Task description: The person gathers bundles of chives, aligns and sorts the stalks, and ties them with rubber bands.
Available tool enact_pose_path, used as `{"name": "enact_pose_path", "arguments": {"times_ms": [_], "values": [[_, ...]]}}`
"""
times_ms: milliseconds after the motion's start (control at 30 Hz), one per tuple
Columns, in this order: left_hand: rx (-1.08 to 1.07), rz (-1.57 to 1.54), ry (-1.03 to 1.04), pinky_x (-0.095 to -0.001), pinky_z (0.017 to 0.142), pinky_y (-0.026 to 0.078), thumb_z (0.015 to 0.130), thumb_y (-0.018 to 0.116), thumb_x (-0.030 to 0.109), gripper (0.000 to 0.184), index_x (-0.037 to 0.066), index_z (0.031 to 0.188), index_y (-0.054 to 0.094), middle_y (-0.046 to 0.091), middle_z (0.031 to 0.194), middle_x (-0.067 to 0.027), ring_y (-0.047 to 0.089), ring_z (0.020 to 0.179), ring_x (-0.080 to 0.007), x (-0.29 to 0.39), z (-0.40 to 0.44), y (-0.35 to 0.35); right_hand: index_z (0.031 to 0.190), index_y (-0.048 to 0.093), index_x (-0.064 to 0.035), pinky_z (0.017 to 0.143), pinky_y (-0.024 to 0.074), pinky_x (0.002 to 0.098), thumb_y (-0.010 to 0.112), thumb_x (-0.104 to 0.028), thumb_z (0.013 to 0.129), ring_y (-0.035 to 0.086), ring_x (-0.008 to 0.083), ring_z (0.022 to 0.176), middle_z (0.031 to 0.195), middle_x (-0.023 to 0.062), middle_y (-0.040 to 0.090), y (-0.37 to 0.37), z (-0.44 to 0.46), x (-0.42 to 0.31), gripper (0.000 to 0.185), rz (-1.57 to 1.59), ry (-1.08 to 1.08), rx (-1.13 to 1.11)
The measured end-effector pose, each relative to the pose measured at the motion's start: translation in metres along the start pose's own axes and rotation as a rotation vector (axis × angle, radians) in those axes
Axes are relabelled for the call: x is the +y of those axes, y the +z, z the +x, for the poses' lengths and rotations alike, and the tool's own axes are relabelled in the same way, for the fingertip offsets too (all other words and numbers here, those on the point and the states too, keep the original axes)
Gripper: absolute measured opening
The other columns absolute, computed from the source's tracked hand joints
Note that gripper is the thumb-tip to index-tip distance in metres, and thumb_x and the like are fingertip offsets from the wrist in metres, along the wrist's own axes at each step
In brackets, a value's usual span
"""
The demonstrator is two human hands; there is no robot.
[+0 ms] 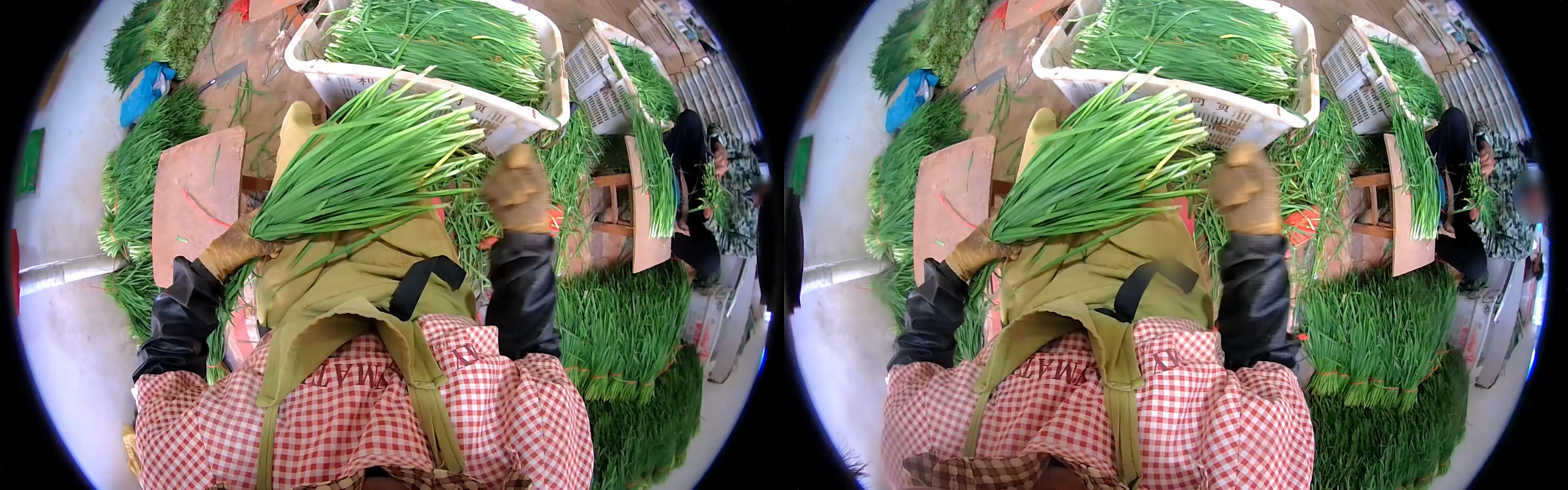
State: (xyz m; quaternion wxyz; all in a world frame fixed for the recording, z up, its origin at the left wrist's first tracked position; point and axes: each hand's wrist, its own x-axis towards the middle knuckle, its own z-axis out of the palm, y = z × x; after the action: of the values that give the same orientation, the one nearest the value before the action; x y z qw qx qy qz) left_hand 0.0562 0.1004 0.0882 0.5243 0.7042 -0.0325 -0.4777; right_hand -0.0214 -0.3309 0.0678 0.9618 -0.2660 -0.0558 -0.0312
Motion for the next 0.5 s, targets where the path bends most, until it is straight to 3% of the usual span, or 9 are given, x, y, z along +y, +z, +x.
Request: {"name": "enact_pose_path", "arguments": {"times_ms": [67, 100, 167, 233, 300, 367, 400, 467, 500], "values": [[-0.008, -0.009, 0.022, -0.024, 0.059, 0.048, 0.076, 0.068, 0.0, 0.053, 0.006, 0.125, 0.049, 0.062, 0.086, -0.0042, 0.058, 0.069, -0.0114, -0.003, 0.001, -0.002, 0.084, 0.056, -0.007, 0.045, 0.0346, 0.0219, 0.05, -0.024, 0.095, 0.038, 0.0048, 0.048, 0.057, -0.0072, 0.038, -0.037, -0.013, -0.043, 0.021, -0.045, -0.141, 0.29], [-0.014, -0.01, 0.047, -0.0244, 0.059, 0.048, 0.076, 0.068, 0.0, 0.052, 0.005, 0.124, 0.049, 0.062, 0.085, -0.0045, 0.058, 0.069, -0.0118, -0.002, 0.003, -0.003, 0.087, 0.063, -0.0068, 0.056, 0.0405, 0.0243, 0.054, -0.021, 0.093, 0.045, 0.0108, 0.057, 0.068, 0.0003, 0.054, -0.027, -0.018, -0.052, 0.018, -0.438, -0.207, 0.502], [-0.047, 0.067, 0.031, -0.0249, 0.058, 0.048, 0.076, 0.067, -0.001, 0.049, 0.005, 0.121, 0.05, 0.062, 0.085, -0.0046, 0.058, 0.068, -0.0121, 0.005, 0.005, -0.002, 0.095, 0.068, -0.0049, 0.075, 0.046, 0.0273, 0.057, -0.023, 0.091, 0.058, 0.0176, 0.08, 0.087, 0.0058, 0.064, 0.018, -0.013, -0.044, 0.021, -1.355, -0.173, 0.431], [-0.064, 0.03, -0.024, -0.0248, 0.058, 0.048, 0.076, 0.067, -0.001, 0.047, 0.005, 0.119, 0.051, 0.062, 0.084, -0.0047, 0.058, 0.068, -0.0122, 0.01, 0.006, -0.001, 0.1, 0.07, -0.0091, 0.087, 0.0459, 0.0386, 0.064, -0.029, 0.084, 0.061, 0.03, 0.102, 0.107, 0.0127, 0.066, 0.019, 0.004, -0.026, 0.026, -1.991, -0.294, 0.085], [-0.056, 0.047, -0.024, -0.0246, 0.058, 0.049, 0.076, 0.067, -0.002, 0.047, 0.005, 0.119, 0.05, 0.062, 0.084, -0.0048, 0.058, 0.068, -0.0123, 0.014, 0.009, 0.003, 0.101, 0.069, -0.0082, 0.086, 0.0462, 0.0429, 0.061, -0.033, 0.084, 0.06, 0.0366, 0.099, 0.105, 0.0178, 0.065, 0.03, 0.017, -0.002, 0.031, -2.15, 0.068, 0.113], [-0.027, 0.054, -0.03, -0.0244, 0.058, 0.049, 0.076, 0.067, -0.002, 0.047, 0.005, 0.119, 0.05, 0.062, 0.084, -0.0048, 0.058, 0.067, -0.0125, 0.014, 0.006, 0.005, 0.099, 0.067, -0.0057, 0.082, 0.047, 0.0451, 0.057, -0.036, 0.085, 0.059, 0.0411, 0.094, 0.1, 0.0227, 0.064, -0.015, 0.027, 0.025, 0.035, -1.932, 0.211, 0.164], [-0.014, 0.037, 0.005, -0.0239, 0.058, 0.049, 0.076, 0.067, -0.002, 0.048, 0.006, 0.12, 0.05, 0.061, 0.083, -0.0045, 0.058, 0.068, -0.0121, 0.012, 0.005, 0.005, 0.095, 0.066, -0.0024, 0.078, 0.047, 0.0481, 0.053, -0.03, 0.086, 0.059, 0.0436, 0.087, 0.093, 0.0254, 0.063, -0.034, 0.03, 0.036, 0.032, -1.827, 0.098, 0.303], [0.01, 0.01, 0.041, -0.0234, 0.058, 0.049, 0.076, 0.067, -0.002, 0.049, 0.006, 0.121, 0.049, 0.061, 0.083, -0.0042, 0.058, 0.068, -0.0118, 0.004, 0.004, 0.001, 0.089, 0.065, -0.0003, 0.076, 0.0466, 0.0486, 0.05, -0.028, 0.087, 0.059, 0.0432, 0.086, 0.091, 0.0243, 0.064, -0.081, 0.026, 0.018, 0.031, -1.993, -0.067, 0.432], [-0.018, 0.038, 0.056, -0.0229, 0.059, 0.048, 0.076, 0.068, -0.001, 0.051, 0.006, 0.123, 0.048, 0.061, 0.083, -0.0034, 0.058, 0.068, -0.011, 0.0, 0.005, -0.004, 0.087, 0.065, 0.0003, 0.074, 0.0461, 0.0492, 0.046, -0.028, 0.089, 0.06, 0.0433, 0.083, 0.087, 0.024, 0.064, -0.094, 0.019, 0.005, 0.034, -2.13, -0.022, 0.578]]}}
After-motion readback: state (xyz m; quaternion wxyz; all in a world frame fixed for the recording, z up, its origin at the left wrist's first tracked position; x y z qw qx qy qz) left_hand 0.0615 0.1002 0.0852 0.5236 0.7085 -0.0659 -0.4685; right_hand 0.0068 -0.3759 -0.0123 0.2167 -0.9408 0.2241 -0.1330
